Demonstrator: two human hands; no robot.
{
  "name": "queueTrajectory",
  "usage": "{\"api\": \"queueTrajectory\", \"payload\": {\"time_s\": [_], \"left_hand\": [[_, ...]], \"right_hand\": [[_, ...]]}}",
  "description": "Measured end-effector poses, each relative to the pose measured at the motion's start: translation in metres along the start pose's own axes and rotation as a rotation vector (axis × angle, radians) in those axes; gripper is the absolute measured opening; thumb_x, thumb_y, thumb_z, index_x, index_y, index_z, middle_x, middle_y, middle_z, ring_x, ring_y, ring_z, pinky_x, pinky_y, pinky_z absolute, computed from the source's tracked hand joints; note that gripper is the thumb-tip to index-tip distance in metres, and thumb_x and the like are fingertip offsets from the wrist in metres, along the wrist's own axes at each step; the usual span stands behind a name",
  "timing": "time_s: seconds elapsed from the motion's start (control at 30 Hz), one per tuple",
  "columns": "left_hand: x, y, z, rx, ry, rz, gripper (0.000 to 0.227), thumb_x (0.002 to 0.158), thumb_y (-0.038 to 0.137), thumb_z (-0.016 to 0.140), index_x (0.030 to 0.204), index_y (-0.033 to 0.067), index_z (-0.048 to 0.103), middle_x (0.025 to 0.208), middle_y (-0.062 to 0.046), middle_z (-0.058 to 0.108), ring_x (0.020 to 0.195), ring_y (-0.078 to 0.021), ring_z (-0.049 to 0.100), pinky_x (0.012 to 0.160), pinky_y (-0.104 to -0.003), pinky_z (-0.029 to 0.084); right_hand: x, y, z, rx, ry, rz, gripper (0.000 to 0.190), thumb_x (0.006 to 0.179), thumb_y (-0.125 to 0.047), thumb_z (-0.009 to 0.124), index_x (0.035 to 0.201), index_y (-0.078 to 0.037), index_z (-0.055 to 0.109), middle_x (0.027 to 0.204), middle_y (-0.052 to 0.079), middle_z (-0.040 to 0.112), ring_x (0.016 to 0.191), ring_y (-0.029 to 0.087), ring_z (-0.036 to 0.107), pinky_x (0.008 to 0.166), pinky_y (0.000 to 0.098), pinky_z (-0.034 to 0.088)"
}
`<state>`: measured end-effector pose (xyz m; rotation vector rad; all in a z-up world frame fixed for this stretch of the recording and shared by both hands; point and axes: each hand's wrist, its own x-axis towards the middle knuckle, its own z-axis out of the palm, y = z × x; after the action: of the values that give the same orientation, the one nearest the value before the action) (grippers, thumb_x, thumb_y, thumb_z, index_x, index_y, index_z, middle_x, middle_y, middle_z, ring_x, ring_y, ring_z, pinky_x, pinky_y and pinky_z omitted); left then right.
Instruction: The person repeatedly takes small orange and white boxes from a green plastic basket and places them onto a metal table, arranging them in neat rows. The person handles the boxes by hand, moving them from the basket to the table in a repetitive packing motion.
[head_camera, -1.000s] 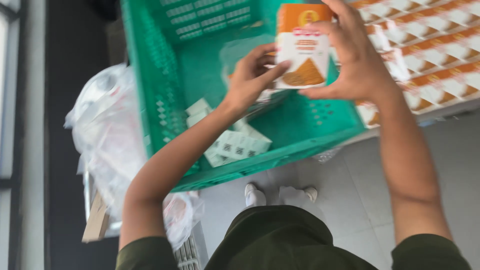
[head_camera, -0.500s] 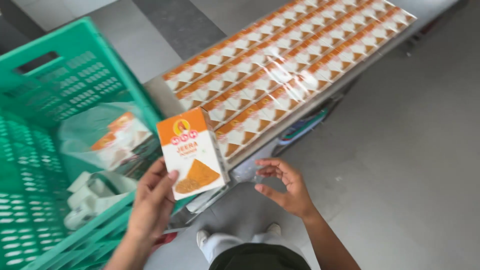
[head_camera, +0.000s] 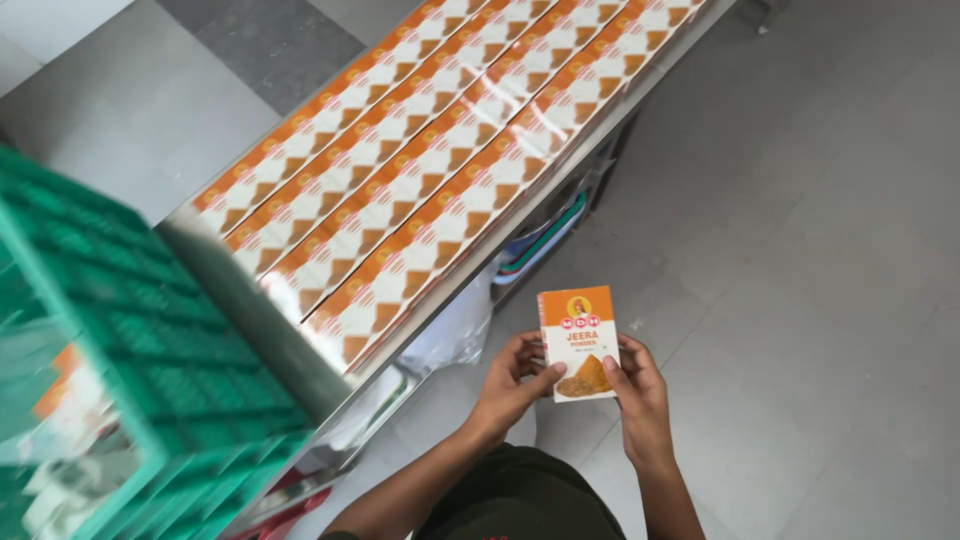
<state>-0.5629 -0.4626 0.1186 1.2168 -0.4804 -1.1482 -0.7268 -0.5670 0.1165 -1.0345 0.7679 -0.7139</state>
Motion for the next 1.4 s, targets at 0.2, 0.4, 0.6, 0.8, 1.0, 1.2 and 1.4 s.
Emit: {"api": "queueTrajectory", "payload": {"time_s": [0.2, 0.4, 0.6, 0.8, 1.0, 1.2, 1.4], "left_hand": [[0.137, -0.004, 0.053, -0.027, -0.079, -0.034, 0.057, 0.089, 0.019, 0.077, 0.136, -0.0003, 0.052, 0.112, -0.009, 0.066, 0.09, -0.0109, 0.064, 0.074, -0.029, 0.059], [0.267, 0.026, 0.108, 0.004, -0.122, -0.001, 0.057, 0.089, 0.021, 0.079, 0.134, -0.0015, 0.052, 0.11, -0.009, 0.064, 0.086, -0.0106, 0.062, 0.072, -0.028, 0.059], [0.384, 0.044, 0.166, 0.084, -0.174, 0.025, 0.06, 0.089, 0.024, 0.08, 0.135, -0.0019, 0.053, 0.11, -0.008, 0.065, 0.087, -0.0099, 0.061, 0.074, -0.027, 0.057], [0.499, 0.017, 0.221, 0.107, -0.107, 0.066, 0.062, 0.088, 0.024, 0.082, 0.138, -0.0009, 0.054, 0.112, -0.008, 0.065, 0.089, -0.01, 0.06, 0.078, -0.026, 0.056], [0.6, 0.028, 0.307, -0.019, 0.089, -0.062, 0.061, 0.086, 0.024, 0.079, 0.136, 0.0026, 0.052, 0.109, -0.007, 0.065, 0.086, -0.0111, 0.065, 0.071, -0.029, 0.058], [0.687, 0.058, 0.347, -0.141, 0.203, 0.02, 0.056, 0.089, 0.021, 0.077, 0.135, 0.0006, 0.052, 0.109, -0.009, 0.066, 0.088, -0.0124, 0.065, 0.072, -0.03, 0.058], [0.781, 0.078, 0.336, -0.176, 0.326, 0.037, 0.053, 0.09, 0.021, 0.076, 0.134, 0.0022, 0.054, 0.106, -0.005, 0.068, 0.089, -0.0105, 0.065, 0.072, -0.027, 0.054]], "right_hand": [[0.105, -0.035, -0.05, -0.115, 0.142, -0.026, 0.051, 0.097, -0.017, 0.063, 0.142, 0.002, 0.051, 0.124, 0.012, 0.068, 0.112, 0.017, 0.064, 0.093, 0.0347, 0.052], [0.226, -0.092, -0.103, -0.181, 0.19, 0.014, 0.051, 0.097, -0.017, 0.061, 0.144, 0.001, 0.053, 0.124, 0.012, 0.069, 0.108, 0.018, 0.067, 0.086, 0.0377, 0.058], [0.327, -0.134, -0.166, -0.22, 0.229, 0.013, 0.048, 0.102, -0.018, 0.056, 0.145, 0.001, 0.056, 0.124, 0.011, 0.07, 0.106, 0.017, 0.066, 0.086, 0.0373, 0.056], [0.442, -0.15, -0.247, -0.169, 0.17, 0.022, 0.048, 0.103, -0.021, 0.054, 0.146, -0.001, 0.055, 0.124, 0.009, 0.07, 0.106, 0.016, 0.067, 0.089, 0.0356, 0.056], [0.564, -0.219, -0.319, -0.296, 0.054, 0.147, 0.049, 0.102, -0.023, 0.056, 0.146, -0.002, 0.057, 0.123, 0.01, 0.072, 0.106, 0.016, 0.067, 0.09, 0.0359, 0.055], [0.686, -0.262, -0.35, -0.32, -0.129, 0.154, 0.049, 0.1, -0.023, 0.061, 0.143, -0.001, 0.059, 0.122, 0.009, 0.072, 0.106, 0.014, 0.066, 0.092, 0.0329, 0.054], [0.802, -0.264, -0.341, -0.379, -0.225, 0.171, 0.049, 0.1, -0.023, 0.063, 0.145, -0.003, 0.061, 0.114, 0.01, 0.072, 0.101, 0.014, 0.065, 0.089, 0.0334, 0.054]]}}
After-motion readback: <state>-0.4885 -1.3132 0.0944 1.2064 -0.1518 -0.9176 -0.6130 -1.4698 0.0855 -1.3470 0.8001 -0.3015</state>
